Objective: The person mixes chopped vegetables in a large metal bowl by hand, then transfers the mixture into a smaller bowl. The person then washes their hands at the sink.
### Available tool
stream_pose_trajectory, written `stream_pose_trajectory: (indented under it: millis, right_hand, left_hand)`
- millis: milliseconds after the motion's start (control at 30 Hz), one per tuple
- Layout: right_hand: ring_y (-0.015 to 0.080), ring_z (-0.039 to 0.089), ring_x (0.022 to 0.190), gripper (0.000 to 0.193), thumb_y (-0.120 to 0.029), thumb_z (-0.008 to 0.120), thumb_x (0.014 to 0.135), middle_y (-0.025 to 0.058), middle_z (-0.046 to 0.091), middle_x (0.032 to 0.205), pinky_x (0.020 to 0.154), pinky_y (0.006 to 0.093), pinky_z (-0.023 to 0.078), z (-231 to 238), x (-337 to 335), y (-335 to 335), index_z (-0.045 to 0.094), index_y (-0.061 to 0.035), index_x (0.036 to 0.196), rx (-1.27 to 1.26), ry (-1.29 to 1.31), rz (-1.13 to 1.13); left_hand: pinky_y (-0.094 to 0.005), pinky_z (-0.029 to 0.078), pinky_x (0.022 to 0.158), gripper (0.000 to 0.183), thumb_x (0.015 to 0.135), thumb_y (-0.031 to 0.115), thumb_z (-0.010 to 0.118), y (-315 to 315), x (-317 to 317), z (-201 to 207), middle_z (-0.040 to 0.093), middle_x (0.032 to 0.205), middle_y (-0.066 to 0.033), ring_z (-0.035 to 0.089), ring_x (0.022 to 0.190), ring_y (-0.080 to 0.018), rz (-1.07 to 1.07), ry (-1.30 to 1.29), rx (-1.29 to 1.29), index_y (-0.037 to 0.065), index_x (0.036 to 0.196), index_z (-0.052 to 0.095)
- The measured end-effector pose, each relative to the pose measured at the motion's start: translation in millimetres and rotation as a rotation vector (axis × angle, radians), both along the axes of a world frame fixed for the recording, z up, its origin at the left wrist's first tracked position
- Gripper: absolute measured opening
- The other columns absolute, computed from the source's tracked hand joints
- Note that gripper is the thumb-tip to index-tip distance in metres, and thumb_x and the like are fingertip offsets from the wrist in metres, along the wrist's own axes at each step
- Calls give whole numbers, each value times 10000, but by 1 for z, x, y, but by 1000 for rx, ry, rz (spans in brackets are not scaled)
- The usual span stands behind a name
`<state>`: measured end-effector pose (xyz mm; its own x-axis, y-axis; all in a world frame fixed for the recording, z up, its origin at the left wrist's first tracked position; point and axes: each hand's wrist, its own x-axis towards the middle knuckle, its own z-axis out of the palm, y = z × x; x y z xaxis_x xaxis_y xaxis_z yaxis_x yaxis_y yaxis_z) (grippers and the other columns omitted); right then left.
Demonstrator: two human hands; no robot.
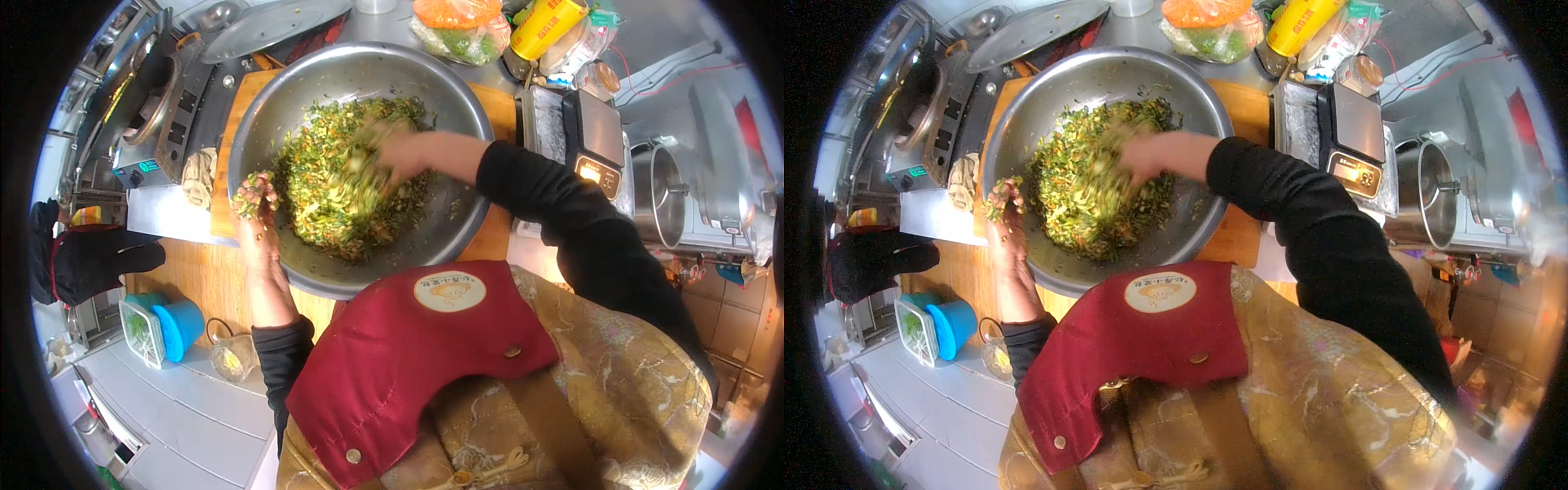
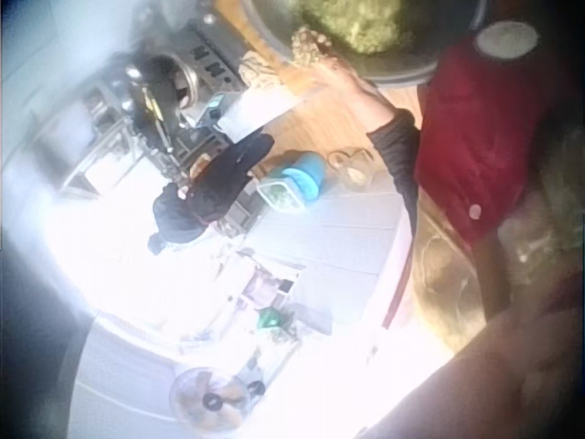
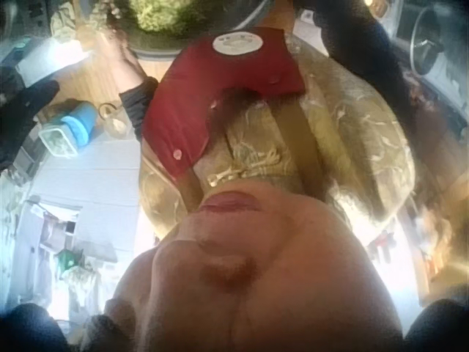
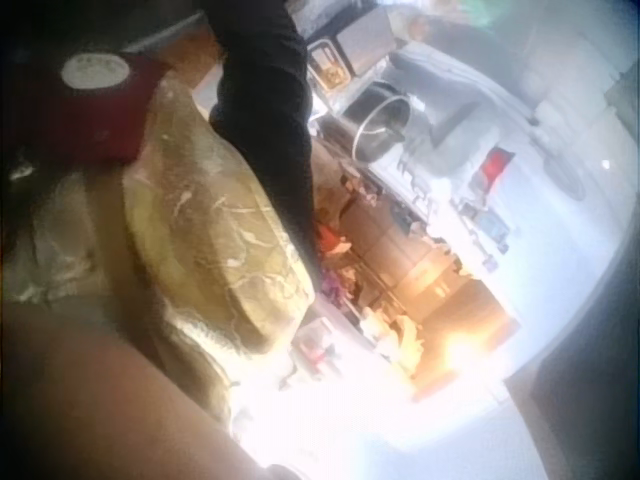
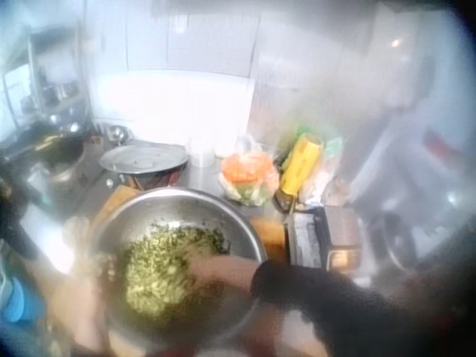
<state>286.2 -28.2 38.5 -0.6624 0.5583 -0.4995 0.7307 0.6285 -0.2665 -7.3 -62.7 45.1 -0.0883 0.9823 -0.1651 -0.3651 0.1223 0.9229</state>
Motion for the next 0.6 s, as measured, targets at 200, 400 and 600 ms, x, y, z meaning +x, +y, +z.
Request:
stream_pose_trajectory:
  millis: [200, 400, 600]
  right_hand:
    - [338, 599, 998, 459, -293, 617, 860, 190, 598, 1166, 899, 422, 464, 35, 45, 13, 559, -119, 1280, 8, 161, -324]
    - [312, 607, 995, 438, -240, 569, 896, 157, 613, 1148, 887, 391, 473, 90, 23, -21, 517, -146, 1321, -32, 1198, -584]
    - [328, 612, 999, 298, -243, 534, 926, 194, 604, 1118, 881, 420, 494, 31, -3, -20, 551, -62, 1163, -235, 833, -631]
  left_hand:
    - [-243, 456, 702, 191, 892, 94, 601, -4, 5, -2, 660, 1017, -77, 590, 812, -131, 55, 18, -89, 59, 1076, 564]
    - [-238, 465, 747, 146, 901, 67, 563, -13, 22, 8, 669, 1020, -65, 601, 897, -120, -102, 311, 31, 45, 1044, 584]
    - [-281, 494, 749, 333, 845, 71, 609, -8, 61, 38, 667, 1071, -98, 622, 914, -152, -461, 984, 132, 62, 1178, 589]
